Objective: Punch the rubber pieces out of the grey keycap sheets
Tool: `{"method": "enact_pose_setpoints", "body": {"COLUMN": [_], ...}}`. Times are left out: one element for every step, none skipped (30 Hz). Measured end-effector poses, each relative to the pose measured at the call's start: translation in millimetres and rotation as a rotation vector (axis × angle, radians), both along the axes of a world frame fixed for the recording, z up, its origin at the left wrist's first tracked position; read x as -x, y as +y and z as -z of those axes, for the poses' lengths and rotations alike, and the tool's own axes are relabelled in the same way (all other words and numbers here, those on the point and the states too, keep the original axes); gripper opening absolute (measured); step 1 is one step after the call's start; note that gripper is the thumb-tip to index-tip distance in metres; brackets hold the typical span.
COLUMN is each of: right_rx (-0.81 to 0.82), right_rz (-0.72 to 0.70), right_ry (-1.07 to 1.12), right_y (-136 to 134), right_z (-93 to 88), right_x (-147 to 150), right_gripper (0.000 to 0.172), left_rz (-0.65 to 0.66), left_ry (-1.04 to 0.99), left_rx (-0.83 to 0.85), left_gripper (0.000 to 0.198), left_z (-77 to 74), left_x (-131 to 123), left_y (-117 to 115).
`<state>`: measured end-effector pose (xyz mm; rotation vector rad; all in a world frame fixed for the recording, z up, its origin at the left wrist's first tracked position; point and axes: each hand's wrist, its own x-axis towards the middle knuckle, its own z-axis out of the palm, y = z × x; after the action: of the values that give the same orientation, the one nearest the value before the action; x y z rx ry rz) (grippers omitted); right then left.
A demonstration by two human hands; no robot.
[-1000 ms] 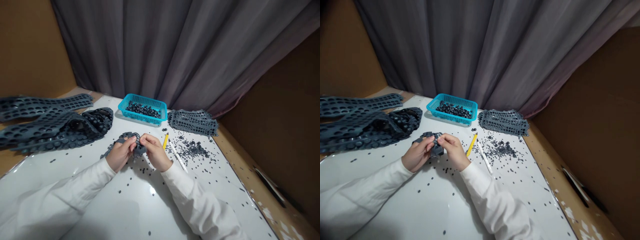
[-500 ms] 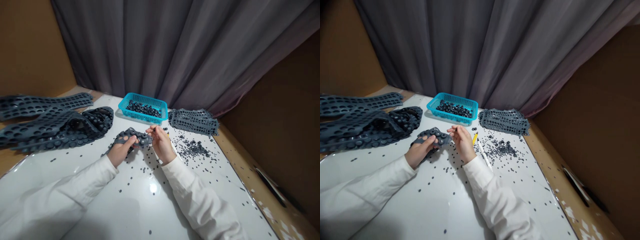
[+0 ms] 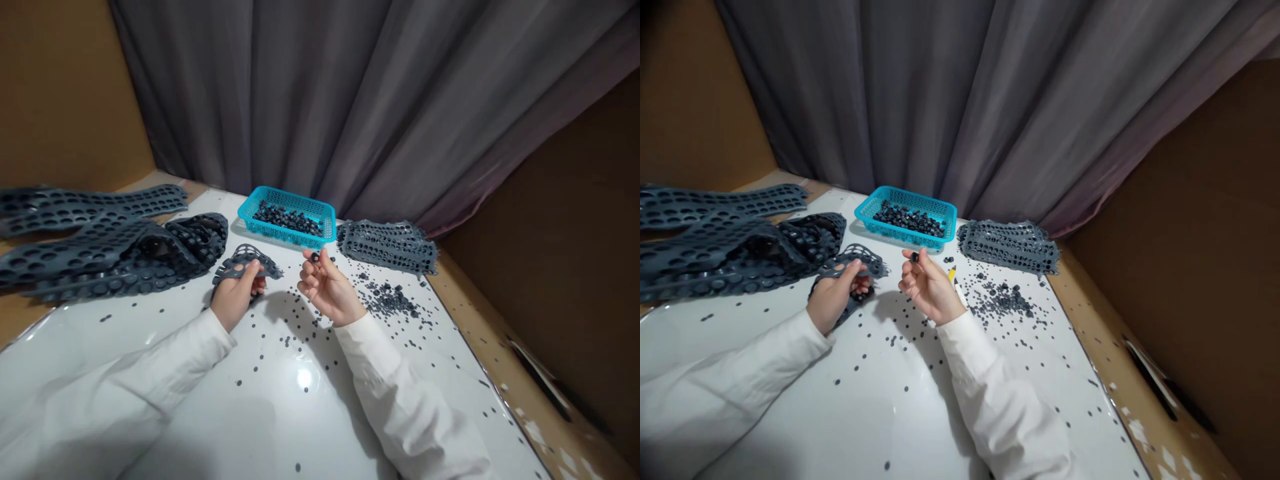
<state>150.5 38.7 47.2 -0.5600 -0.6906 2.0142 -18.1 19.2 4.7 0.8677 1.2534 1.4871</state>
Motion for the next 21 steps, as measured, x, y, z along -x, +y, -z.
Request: {"method": "enact_pose_setpoints", "body": {"right_rx": [0.012,0.021,0.027,0.03,0.032,0.037,0.046,0.06,0.079,0.102,0.126,0.15,0.172,0.191,0.206,0.214,0.215,0.209,0.193,0.164,0.116], "right_rz": [-0.018,-0.036,-0.053,-0.066,-0.074,-0.08,-0.087,-0.093,-0.098,-0.101,-0.098,-0.087,-0.07,-0.054,-0.039,-0.026,-0.016,-0.008,-0.007,-0.009,-0.01], "right_ry": [0.009,0.014,0.017,0.016,0.012,0.009,0.008,0.012,0.02,0.031,0.043,0.053,0.058,0.057,0.05,0.038,0.022,0.002,-0.029,-0.077,-0.148], "right_y": [-1,-2,-2,-3,-4,-4,-5,-5,-5,-6,-6,-6,-5,-5,-5,-4,-3,-3,-2,-2,-2], "right_z": [-0.7,-1.5,-2.5,-3.5,-4.5,-5.4,-6.2,-6.9,-7.4,-7.8,-8.0,-8.0,-7.8,-7.3,-6.6,-5.5,-4.1,-2.3,-0.4,1.8,3.8], "right_x": [0,0,0,0,0,0,1,1,2,3,3,4,5,5,5,5,5,5,5,5,4], "right_gripper": [0.029,0.031,0.031,0.032,0.032,0.032,0.031,0.031,0.032,0.032,0.034,0.035,0.037,0.038,0.038,0.038,0.037,0.036,0.033,0.031,0.028], "left_rz": [0.005,0.01,0.018,0.026,0.034,0.038,0.042,0.047,0.052,0.055,0.059,0.062,0.063,0.064,0.066,0.068,0.071,0.073,0.077,0.084,0.095], "left_ry": [-0.003,-0.003,0.0,0.007,0.016,0.024,0.032,0.037,0.039,0.038,0.036,0.034,0.033,0.032,0.034,0.037,0.04,0.046,0.058,0.078,0.111], "left_rx": [0.001,0.002,0.002,0.001,0.001,0.002,0.002,0.003,0.005,0.01,0.016,0.023,0.031,0.038,0.043,0.045,0.046,0.045,0.04,0.03,0.013], "left_gripper": [0.034,0.035,0.036,0.036,0.036,0.037,0.037,0.038,0.038,0.039,0.04,0.041,0.041,0.041,0.042,0.042,0.042,0.042,0.041,0.039,0.037], "left_z": [-0.2,-0.2,0.2,0.9,1.8,2.7,3.4,4.0,4.2,4.1,3.7,3.2,2.7,2.1,1.7,1.3,1.2,1.2,1.3,1.6,2.0], "left_x": [-1,-1,-2,-2,-2,-3,-3,-3,-3,-4,-4,-4,-5,-5,-6,-6,-7,-7,-7,-7,-7], "left_y": [0,0,0,-1,-1,-1,-1,-1,-1,-2,-2,-2,-3,-3,-4,-4,-4,-5,-5,-5,-6]}}
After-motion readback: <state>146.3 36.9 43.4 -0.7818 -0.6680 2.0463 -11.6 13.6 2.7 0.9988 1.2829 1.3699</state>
